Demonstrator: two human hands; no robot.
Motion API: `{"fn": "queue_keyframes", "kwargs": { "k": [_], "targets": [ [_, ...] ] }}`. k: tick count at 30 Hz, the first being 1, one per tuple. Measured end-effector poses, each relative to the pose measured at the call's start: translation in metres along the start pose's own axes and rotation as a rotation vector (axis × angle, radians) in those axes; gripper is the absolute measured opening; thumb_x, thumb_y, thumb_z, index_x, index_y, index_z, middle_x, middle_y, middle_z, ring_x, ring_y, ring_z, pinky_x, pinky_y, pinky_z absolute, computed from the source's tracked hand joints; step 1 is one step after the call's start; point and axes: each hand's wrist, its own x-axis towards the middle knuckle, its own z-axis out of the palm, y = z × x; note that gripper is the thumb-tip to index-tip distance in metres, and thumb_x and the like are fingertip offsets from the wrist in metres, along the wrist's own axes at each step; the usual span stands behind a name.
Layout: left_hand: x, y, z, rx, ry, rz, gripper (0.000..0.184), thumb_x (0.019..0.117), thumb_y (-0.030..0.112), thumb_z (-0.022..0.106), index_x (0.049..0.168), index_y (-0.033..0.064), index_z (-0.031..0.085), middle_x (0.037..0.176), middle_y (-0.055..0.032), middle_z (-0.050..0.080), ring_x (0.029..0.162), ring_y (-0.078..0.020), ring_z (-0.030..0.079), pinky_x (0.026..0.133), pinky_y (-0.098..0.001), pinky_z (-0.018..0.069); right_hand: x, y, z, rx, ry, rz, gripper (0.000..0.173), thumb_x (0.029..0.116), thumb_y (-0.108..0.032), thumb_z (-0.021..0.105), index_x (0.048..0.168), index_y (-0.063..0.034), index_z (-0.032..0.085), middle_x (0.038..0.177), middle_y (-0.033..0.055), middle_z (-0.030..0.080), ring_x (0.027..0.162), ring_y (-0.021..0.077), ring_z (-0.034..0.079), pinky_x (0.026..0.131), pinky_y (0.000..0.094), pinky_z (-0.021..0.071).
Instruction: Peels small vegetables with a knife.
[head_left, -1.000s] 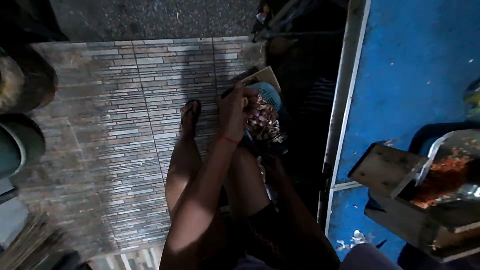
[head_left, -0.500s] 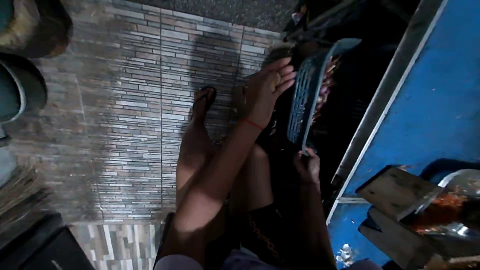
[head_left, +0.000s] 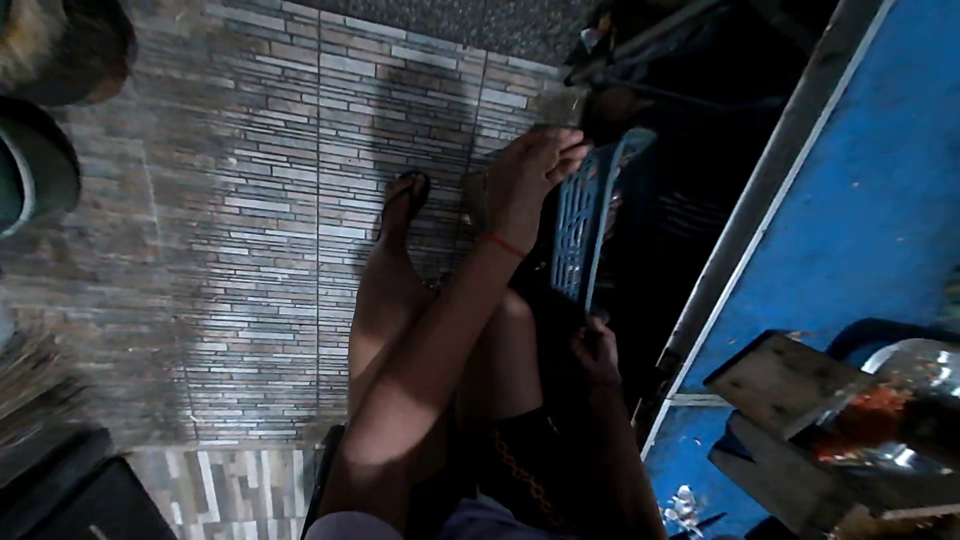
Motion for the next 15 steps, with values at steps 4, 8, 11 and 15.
{"fn": "queue_keyframes", "kwargs": {
  "k": [4, 8, 11, 15],
  "targets": [
    [0.000, 0.002, -0.001, -0.040, -0.003, -0.027, 0.027, 0.1089, 0.010, 0.040, 0.121, -0.0076, 0.057, 0.108, -0.0114, 0.064, 0.094, -0.0116, 0.066, 0.087, -0.0249, 0.0545, 0.014, 0.018, -0.004, -0.192, -0.021, 0.038, 0.023, 0.1076, -0.013, 0.036, 0.094, -0.0108, 0.054, 0.069, -0.0028, 0.060, 0.053, 0.0018, 0.057, 0.048, 0.0158, 0.0512],
    [0.004, -0.002, -0.004, -0.088, 0.026, -0.021, 0.028, 0.1036, 0.000, 0.039, 0.124, -0.0061, 0.058, 0.108, -0.0107, 0.066, 0.095, -0.0139, 0.067, 0.088, -0.0280, 0.0564, 0.030, 0.034, 0.006, -0.253, -0.024, 0.084, 0.021, 0.1080, -0.014, 0.037, 0.099, -0.0098, 0.055, 0.071, -0.0017, 0.061, 0.054, 0.0027, 0.058, 0.050, 0.0169, 0.0519],
    [0.002, 0.002, -0.002, -0.067, 0.014, -0.042, 0.034, 0.1013, -0.007, 0.038, 0.132, -0.0058, 0.052, 0.115, -0.0126, 0.063, 0.097, -0.0134, 0.066, 0.090, -0.0270, 0.0548, 0.059, 0.052, 0.011, -0.236, -0.037, 0.073, 0.017, 0.1074, -0.015, 0.040, 0.103, -0.0089, 0.055, 0.077, -0.0001, 0.061, 0.061, 0.0050, 0.059, 0.055, 0.0196, 0.0534],
    [0.001, 0.002, -0.001, -0.070, 0.007, -0.040, 0.025, 0.1049, -0.004, 0.040, 0.125, -0.0069, 0.054, 0.110, -0.0119, 0.065, 0.096, -0.0124, 0.068, 0.091, -0.0257, 0.0554, 0.105, 0.074, 0.016, -0.278, -0.055, 0.040, 0.020, 0.1085, -0.015, 0.042, 0.116, -0.0025, 0.056, 0.089, 0.0031, 0.063, 0.072, 0.0082, 0.061, 0.066, 0.0243, 0.0558]
  ]
}}
